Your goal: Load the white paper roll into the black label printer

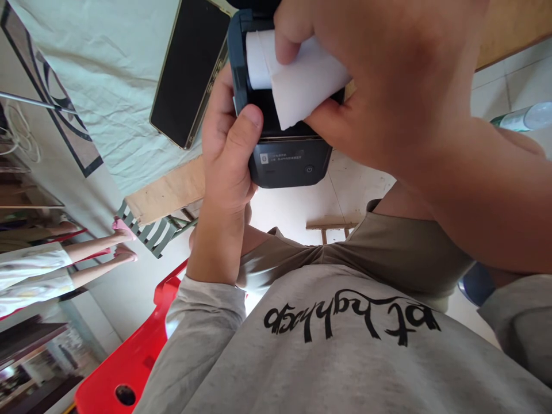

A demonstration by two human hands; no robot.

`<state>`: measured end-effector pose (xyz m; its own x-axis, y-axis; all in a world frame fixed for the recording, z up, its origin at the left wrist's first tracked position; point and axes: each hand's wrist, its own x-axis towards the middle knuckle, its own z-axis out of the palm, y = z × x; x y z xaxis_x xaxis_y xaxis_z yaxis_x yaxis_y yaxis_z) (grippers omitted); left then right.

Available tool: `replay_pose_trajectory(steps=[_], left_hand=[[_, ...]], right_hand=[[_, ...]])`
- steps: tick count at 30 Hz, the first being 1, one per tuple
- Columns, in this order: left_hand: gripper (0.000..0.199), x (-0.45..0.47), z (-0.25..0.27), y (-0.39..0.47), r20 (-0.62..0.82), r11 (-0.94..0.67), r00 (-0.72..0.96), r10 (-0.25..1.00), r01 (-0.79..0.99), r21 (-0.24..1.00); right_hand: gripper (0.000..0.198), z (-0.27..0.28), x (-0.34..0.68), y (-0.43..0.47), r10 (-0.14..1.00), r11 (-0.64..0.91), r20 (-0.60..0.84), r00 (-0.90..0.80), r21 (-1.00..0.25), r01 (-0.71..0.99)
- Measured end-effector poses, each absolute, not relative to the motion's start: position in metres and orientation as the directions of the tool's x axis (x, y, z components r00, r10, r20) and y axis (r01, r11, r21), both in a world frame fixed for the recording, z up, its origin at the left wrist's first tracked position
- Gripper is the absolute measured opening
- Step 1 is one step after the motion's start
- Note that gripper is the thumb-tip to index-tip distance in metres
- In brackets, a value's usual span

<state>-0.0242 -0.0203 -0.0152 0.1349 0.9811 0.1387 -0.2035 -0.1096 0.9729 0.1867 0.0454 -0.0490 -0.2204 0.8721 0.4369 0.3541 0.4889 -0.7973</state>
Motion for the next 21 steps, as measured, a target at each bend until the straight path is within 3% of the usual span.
replay_pose_trajectory(steps=[6,8,10,15,17,19,21], left_hand=[[0.044,-0.024,-0.014,-0.02,0.155,-0.132,0.115,0.981,-0.187,0.973],[0.046,-0.024,-0.015,-0.02,0.182,-0.163,0.114,0.977,-0.152,0.975],[0.046,-0.025,-0.016,-0.02,0.2,-0.182,0.124,0.972,-0.14,0.973],[0.035,-0.026,-0.017,-0.02,0.159,-0.134,0.138,0.978,-0.172,0.976],[0.034,-0.026,-0.017,-0.02,0.145,-0.114,0.145,0.979,-0.203,0.972],[0.035,-0.025,-0.017,-0.02,0.148,-0.111,0.145,0.978,-0.237,0.965],[0.037,-0.025,-0.016,-0.02,0.153,-0.113,0.143,0.978,-0.26,0.959]], right_hand=[[0.083,-0.075,0.155,0.035,0.88,0.472,0.459,-0.123,-0.817,0.331],[0.084,-0.082,0.128,0.02,0.915,0.369,0.399,0.05,-0.883,0.29],[0.086,-0.085,0.105,0.006,0.93,0.316,0.353,0.1,-0.909,0.27],[0.091,-0.051,0.119,0.0,0.923,0.316,0.365,0.126,-0.901,0.297],[0.096,-0.024,0.144,0.009,0.923,0.365,0.385,-0.008,-0.867,0.34],[0.111,0.002,0.166,0.018,0.899,0.417,0.282,-0.336,-0.789,0.452],[0.122,0.021,0.177,0.022,0.876,0.445,0.252,-0.411,-0.749,0.49]])
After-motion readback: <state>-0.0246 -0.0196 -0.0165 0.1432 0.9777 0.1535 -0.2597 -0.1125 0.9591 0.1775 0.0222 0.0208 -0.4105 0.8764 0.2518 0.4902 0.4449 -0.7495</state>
